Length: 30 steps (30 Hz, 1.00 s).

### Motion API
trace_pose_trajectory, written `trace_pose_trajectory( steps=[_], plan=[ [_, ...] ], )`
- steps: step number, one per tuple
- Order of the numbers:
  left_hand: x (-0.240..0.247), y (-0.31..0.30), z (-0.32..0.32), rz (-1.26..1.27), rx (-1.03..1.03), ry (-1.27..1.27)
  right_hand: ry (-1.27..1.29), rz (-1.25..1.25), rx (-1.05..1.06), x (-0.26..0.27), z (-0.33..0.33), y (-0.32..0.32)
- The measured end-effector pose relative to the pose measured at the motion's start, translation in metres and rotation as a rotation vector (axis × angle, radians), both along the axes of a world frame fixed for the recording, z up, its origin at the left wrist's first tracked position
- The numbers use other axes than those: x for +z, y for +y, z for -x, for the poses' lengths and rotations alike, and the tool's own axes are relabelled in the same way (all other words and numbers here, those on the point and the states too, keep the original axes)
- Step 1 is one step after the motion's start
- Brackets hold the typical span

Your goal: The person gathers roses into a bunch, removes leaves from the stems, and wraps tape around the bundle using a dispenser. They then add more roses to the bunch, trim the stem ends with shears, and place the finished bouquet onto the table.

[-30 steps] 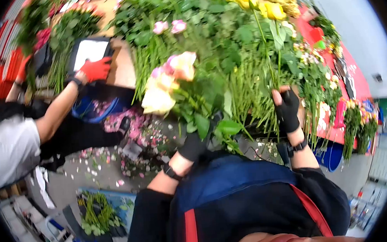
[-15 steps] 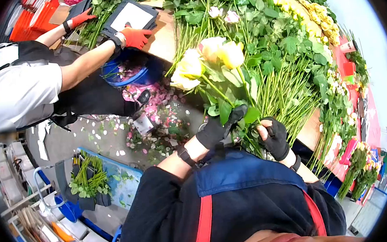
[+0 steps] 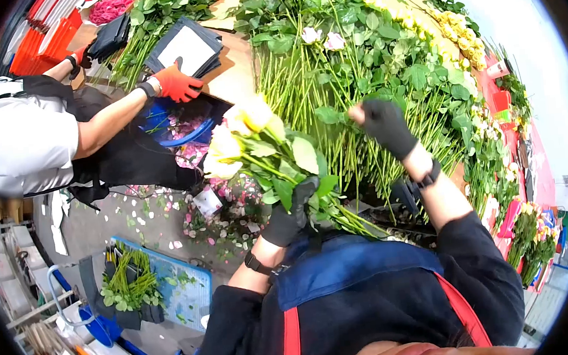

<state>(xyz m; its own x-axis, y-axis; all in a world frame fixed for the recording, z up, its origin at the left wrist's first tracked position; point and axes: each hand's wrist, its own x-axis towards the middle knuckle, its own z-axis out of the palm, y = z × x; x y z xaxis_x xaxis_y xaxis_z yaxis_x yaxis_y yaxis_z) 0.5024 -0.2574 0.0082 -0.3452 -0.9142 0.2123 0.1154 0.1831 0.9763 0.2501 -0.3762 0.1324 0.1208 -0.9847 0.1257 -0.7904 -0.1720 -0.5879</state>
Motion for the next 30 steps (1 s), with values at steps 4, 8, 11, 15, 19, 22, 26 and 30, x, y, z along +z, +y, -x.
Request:
trace_pose_trajectory(
  steps=[4, 8, 11, 15, 19, 22, 26, 30],
  plan=[
    [0.007, -0.002, -0.015, 0.022, -0.060, -0.030, 0.420, -0.157, -0.217, -0.036, 0.010, -0.054],
    [0.030, -0.007, -0.018, -0.184, -0.090, 0.183, 0.311, -0.225, -0.312, -0.055, 0.014, -0.066],
    [0.027, -0.007, -0.019, -0.212, -0.037, 0.128, 0.133, -0.277, -0.277, -0.058, 0.013, -0.067],
    [0.020, -0.011, -0.011, -0.319, -0.034, 0.304, -0.060, -0.276, -0.277, -0.076, 0.026, -0.063],
    [0.011, -0.016, 0.005, -0.595, -0.039, 0.572, 0.251, -0.200, -0.289, -0.067, 0.015, -0.057],
    [-0.019, -0.013, 0.017, -0.408, 0.007, 0.452, 0.410, -0.304, -0.317, -0.065, 0.005, -0.063],
    [-0.017, -0.017, 0.013, -0.066, -0.014, 0.147, 0.216, -0.058, -0.259, -0.048, 0.011, -0.037],
    [0.005, -0.021, 0.027, -0.157, 0.009, 0.059, -0.016, 0.006, -0.120, 0.008, 0.018, 0.024]
  ],
)
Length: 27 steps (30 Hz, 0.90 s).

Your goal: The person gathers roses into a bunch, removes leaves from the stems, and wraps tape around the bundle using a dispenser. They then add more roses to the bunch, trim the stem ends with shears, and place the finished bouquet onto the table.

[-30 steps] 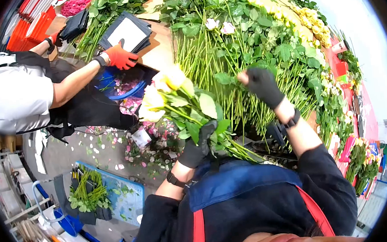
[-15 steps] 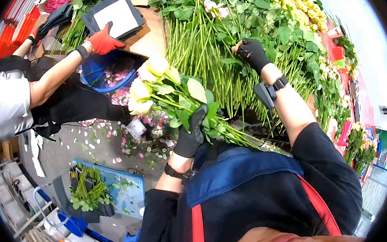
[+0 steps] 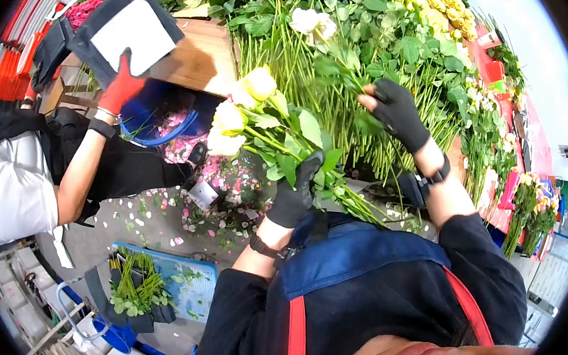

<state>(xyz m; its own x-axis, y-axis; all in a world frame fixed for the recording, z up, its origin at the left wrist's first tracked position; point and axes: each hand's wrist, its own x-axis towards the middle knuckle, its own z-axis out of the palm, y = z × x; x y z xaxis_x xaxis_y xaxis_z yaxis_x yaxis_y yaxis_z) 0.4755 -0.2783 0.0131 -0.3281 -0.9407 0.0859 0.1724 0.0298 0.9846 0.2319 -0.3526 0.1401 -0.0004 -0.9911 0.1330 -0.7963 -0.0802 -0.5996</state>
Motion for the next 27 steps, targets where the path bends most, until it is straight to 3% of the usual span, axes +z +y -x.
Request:
trace_pose_trajectory(
  steps=[1, 3, 4, 6, 7, 11, 12, 14, 15, 17, 20, 21, 23, 24, 27],
  plan=[
    [0.002, 0.000, 0.009, -0.325, -0.043, 0.212, -0.088, -0.060, 0.006, 0.012, -0.002, 0.015],
    [0.057, -0.006, 0.023, -0.593, -0.067, 0.331, -0.263, -0.123, 0.080, 0.032, -0.008, 0.045],
    [0.063, -0.006, 0.026, -0.437, -0.150, 0.135, -0.325, -0.073, 0.090, 0.030, -0.013, 0.059],
    [0.071, 0.000, 0.047, -0.466, -0.225, 0.253, -0.312, 0.006, 0.234, 0.017, -0.014, 0.077],
    [0.099, -0.005, 0.054, -0.303, -0.314, 0.328, -0.283, -0.015, 0.173, 0.016, -0.016, 0.086],
    [0.089, 0.006, 0.093, -0.403, -0.498, 0.474, -0.144, 0.175, 0.057, 0.020, 0.006, 0.126],
    [0.074, 0.020, 0.103, -0.456, -0.462, 0.443, -0.122, 0.246, 0.034, 0.021, 0.014, 0.140],
    [0.085, 0.035, 0.122, -0.550, -0.389, 0.376, -0.085, 0.165, -0.068, 0.033, 0.032, 0.173],
    [0.094, 0.045, 0.133, -0.519, -0.543, 0.543, -0.038, 0.123, -0.096, 0.037, 0.043, 0.193],
    [0.067, 0.072, 0.154, -0.246, -0.491, 0.311, 0.078, 0.108, -0.110, 0.035, 0.067, 0.227],
    [0.051, 0.110, 0.194, -0.146, -0.598, 0.194, 0.134, 0.112, -0.134, 0.028, 0.101, 0.271],
    [0.053, 0.129, 0.210, -0.365, -0.665, 0.467, 0.178, 0.164, -0.147, 0.032, 0.111, 0.286],
    [0.077, 0.170, 0.243, -0.340, -0.509, 0.208, 0.264, 0.134, -0.203, 0.018, 0.130, 0.322],
    [0.068, 0.188, 0.264, -0.432, -0.510, 0.242, 0.262, 0.093, -0.249, 0.010, 0.143, 0.342],
    [0.054, 0.229, 0.326, -0.625, -0.554, 0.317, 0.244, 0.151, -0.115, 0.031, 0.194, 0.394]
  ],
)
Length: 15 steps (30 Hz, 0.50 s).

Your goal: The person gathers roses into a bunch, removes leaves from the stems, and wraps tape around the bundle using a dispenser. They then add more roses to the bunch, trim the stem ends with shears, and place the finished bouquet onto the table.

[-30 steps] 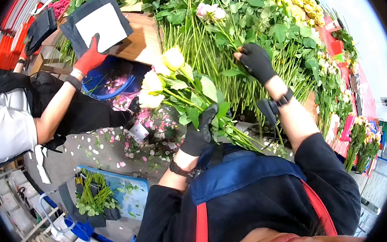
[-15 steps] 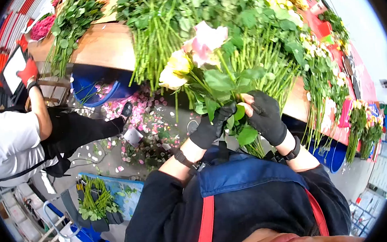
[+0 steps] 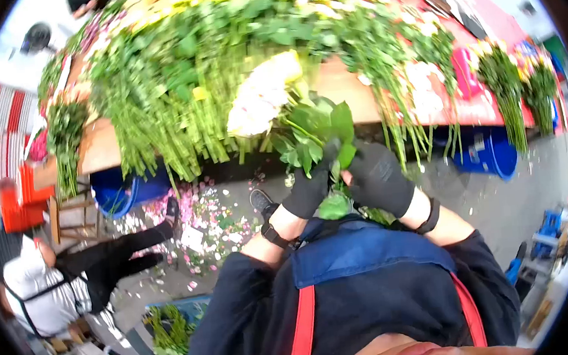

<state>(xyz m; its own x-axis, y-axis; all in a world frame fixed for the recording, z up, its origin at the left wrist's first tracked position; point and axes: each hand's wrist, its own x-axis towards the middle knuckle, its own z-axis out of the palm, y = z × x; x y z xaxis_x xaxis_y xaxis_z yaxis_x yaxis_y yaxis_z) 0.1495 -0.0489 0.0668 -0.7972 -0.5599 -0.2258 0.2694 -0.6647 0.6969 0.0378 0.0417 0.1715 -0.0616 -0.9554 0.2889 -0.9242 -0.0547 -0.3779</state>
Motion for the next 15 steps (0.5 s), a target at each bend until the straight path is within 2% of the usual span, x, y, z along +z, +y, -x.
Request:
trace_pose_trajectory(
  steps=[3, 5, 6, 7, 8, 9, 10, 12, 13, 15],
  plan=[
    [0.032, 0.037, 0.063, -0.063, -0.049, 0.093, -0.129, 0.304, -0.255, 0.003, 0.057, 0.074],
    [0.036, 0.053, 0.100, -0.129, -0.270, 0.121, -0.037, 0.205, -0.416, 0.016, 0.093, 0.127],
    [0.042, 0.067, 0.116, -0.107, -0.256, 0.144, -0.177, 0.113, -0.432, 0.002, 0.103, 0.154],
    [0.050, 0.081, 0.132, -0.086, -0.243, 0.166, 0.015, 0.101, -0.404, -0.011, 0.112, 0.171],
    [0.059, 0.095, 0.148, -0.065, -0.229, 0.188, 0.049, 0.075, -0.443, -0.018, 0.116, 0.185],
    [0.055, 0.108, 0.170, -0.147, -0.228, 0.257, 0.089, 0.051, -0.479, -0.023, 0.120, 0.195],
    [0.046, 0.115, 0.191, -0.267, -0.268, 0.236, -0.054, -0.311, -0.663, -0.029, 0.117, 0.192],
    [0.028, 0.124, 0.231, -0.502, -0.338, 0.190, -0.072, -0.124, -0.738, -0.039, 0.140, 0.208],
    [0.036, 0.126, 0.238, -0.280, -0.425, 0.304, -0.067, -0.038, -0.732, -0.035, 0.150, 0.214],
    [0.054, 0.123, 0.235, 0.072, -0.557, 0.450, -0.105, -0.097, -0.827, -0.019, 0.171, 0.221]
  ],
)
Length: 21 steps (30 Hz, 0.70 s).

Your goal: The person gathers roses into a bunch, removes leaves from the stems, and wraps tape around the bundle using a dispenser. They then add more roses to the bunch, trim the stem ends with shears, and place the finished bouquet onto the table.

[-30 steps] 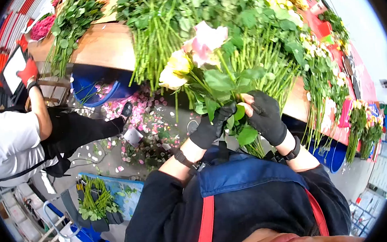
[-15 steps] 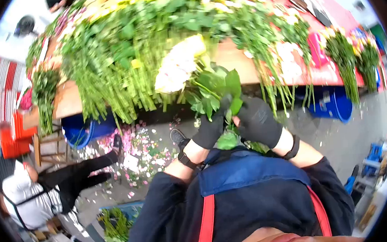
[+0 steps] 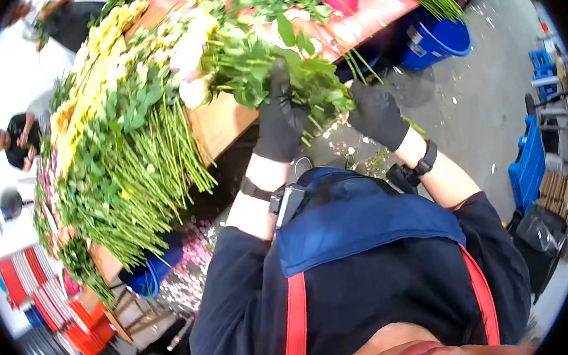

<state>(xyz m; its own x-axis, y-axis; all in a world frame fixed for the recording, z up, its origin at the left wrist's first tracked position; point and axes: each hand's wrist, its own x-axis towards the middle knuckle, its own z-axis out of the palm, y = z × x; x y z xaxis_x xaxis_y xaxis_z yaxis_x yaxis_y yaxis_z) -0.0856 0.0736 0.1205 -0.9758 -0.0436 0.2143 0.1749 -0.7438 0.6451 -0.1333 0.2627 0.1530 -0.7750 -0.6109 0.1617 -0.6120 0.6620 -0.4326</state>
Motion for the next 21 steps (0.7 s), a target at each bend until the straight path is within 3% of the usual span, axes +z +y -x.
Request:
trace_pose_trajectory(
  steps=[3, 4, 7, 8, 10, 12, 14, 15, 16, 18, 20, 21],
  plan=[
    [0.021, 0.002, 0.005, 0.591, -0.035, -0.542, 0.093, 0.019, -0.008, -0.004, 0.054, 0.028],
    [0.018, 0.009, -0.001, 0.996, 0.053, -0.450, 0.111, 0.016, -0.005, -0.001, 0.068, 0.035],
    [0.035, 0.034, 0.015, 1.734, 0.382, 0.638, 0.094, -0.064, 0.021, 0.004, 0.094, 0.049],
    [0.047, 0.042, 0.037, 1.849, 0.550, 0.810, 0.068, -0.052, 0.072, 0.003, 0.099, 0.052],
    [0.058, 0.047, 0.089, 2.003, 0.595, 0.704, 0.034, -0.027, 0.181, 0.006, 0.113, 0.058],
    [0.052, 0.045, 0.146, 2.268, 0.097, 0.258, -0.033, -0.076, 0.206, 0.009, 0.137, 0.068],
    [0.044, 0.056, 0.179, 2.126, -0.144, 0.112, -0.108, -0.014, 0.320, 0.002, 0.187, 0.077],
    [0.033, 0.060, 0.198, 2.108, -0.086, 0.127, -0.233, -0.160, 0.355, 0.003, 0.218, 0.082],
    [0.019, 0.063, 0.219, 2.091, -0.028, 0.136, -0.319, -0.042, 0.500, 0.002, 0.252, 0.085],
    [0.005, 0.074, 0.257, 2.072, -0.021, 0.067, -0.784, 0.179, 0.383, 0.019, 0.309, 0.073],
    [0.002, 0.084, 0.299, 2.064, -0.094, -0.094, -0.455, 0.040, 0.187, -0.012, 0.402, 0.060],
    [-0.004, 0.089, 0.315, 2.030, -0.088, -0.133, -0.184, -0.138, 0.305, -0.031, 0.437, 0.054]
  ],
)
